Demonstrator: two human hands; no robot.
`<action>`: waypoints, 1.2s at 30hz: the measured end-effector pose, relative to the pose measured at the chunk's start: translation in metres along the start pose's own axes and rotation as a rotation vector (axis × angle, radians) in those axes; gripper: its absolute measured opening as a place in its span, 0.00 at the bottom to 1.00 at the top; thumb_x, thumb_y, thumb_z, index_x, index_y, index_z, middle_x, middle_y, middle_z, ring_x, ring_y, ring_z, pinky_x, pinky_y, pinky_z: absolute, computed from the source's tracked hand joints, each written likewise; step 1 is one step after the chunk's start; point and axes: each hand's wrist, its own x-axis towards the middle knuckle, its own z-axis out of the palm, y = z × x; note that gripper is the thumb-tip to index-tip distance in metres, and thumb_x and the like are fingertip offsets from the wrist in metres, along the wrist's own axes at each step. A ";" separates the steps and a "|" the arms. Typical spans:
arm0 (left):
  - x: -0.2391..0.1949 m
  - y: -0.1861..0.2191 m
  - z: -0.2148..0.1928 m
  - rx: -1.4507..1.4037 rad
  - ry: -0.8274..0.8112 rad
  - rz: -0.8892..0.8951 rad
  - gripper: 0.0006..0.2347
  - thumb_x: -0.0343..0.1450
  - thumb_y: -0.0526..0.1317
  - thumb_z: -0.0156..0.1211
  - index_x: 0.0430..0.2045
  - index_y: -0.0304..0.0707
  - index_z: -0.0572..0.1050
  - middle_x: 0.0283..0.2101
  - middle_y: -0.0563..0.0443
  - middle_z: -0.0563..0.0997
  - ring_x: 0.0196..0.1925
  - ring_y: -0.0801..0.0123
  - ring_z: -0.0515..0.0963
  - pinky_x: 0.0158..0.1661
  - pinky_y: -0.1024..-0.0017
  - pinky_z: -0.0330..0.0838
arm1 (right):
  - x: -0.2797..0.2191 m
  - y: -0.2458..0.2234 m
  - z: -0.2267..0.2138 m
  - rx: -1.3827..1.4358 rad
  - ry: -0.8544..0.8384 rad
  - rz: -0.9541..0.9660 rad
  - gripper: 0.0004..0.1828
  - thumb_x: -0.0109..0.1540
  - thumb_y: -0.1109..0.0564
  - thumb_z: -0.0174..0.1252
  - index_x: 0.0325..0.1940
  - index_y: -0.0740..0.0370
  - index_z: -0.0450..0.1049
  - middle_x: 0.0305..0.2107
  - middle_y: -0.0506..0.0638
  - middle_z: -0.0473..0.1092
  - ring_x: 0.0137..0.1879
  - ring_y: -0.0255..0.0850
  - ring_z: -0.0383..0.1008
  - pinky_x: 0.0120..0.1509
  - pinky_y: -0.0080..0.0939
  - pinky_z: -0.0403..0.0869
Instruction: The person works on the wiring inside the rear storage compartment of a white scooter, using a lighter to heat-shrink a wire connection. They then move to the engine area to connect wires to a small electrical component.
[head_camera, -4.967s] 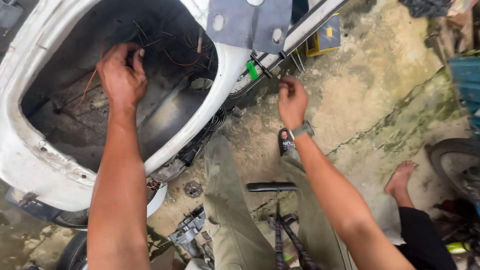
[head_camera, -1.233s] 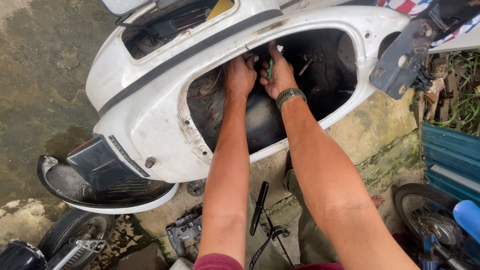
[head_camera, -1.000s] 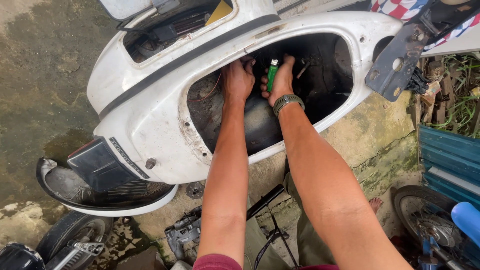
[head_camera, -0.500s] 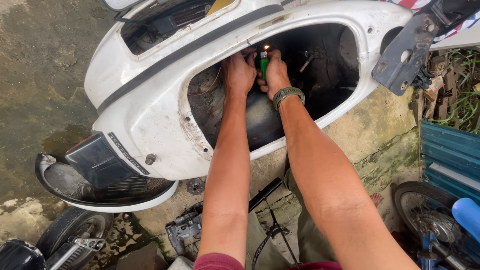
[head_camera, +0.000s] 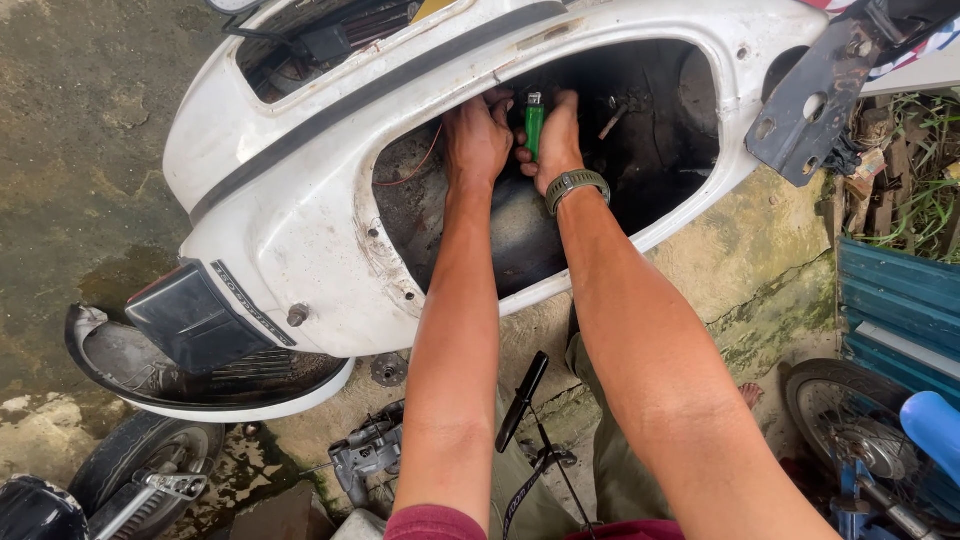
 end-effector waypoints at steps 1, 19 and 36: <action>0.000 -0.001 0.001 0.011 0.006 0.007 0.08 0.71 0.37 0.62 0.41 0.37 0.79 0.44 0.50 0.84 0.53 0.50 0.75 0.55 0.55 0.69 | -0.004 -0.002 0.000 0.049 0.019 -0.008 0.27 0.67 0.37 0.30 0.33 0.57 0.67 0.17 0.48 0.62 0.16 0.35 0.56 0.17 0.33 0.53; 0.001 -0.021 0.017 0.074 0.143 0.178 0.09 0.69 0.38 0.65 0.40 0.36 0.77 0.45 0.40 0.81 0.52 0.41 0.75 0.55 0.50 0.67 | -0.034 -0.008 -0.008 0.229 0.307 0.137 0.36 0.56 0.25 0.56 0.40 0.62 0.71 0.20 0.50 0.65 0.19 0.36 0.57 0.20 0.34 0.55; 0.002 -0.017 0.009 0.121 0.058 0.094 0.16 0.69 0.40 0.63 0.48 0.31 0.74 0.51 0.27 0.77 0.55 0.32 0.71 0.54 0.46 0.66 | 0.053 0.019 0.008 0.295 0.248 -0.216 0.08 0.57 0.61 0.62 0.26 0.68 0.73 0.18 0.53 0.68 0.19 0.40 0.64 0.20 0.42 0.60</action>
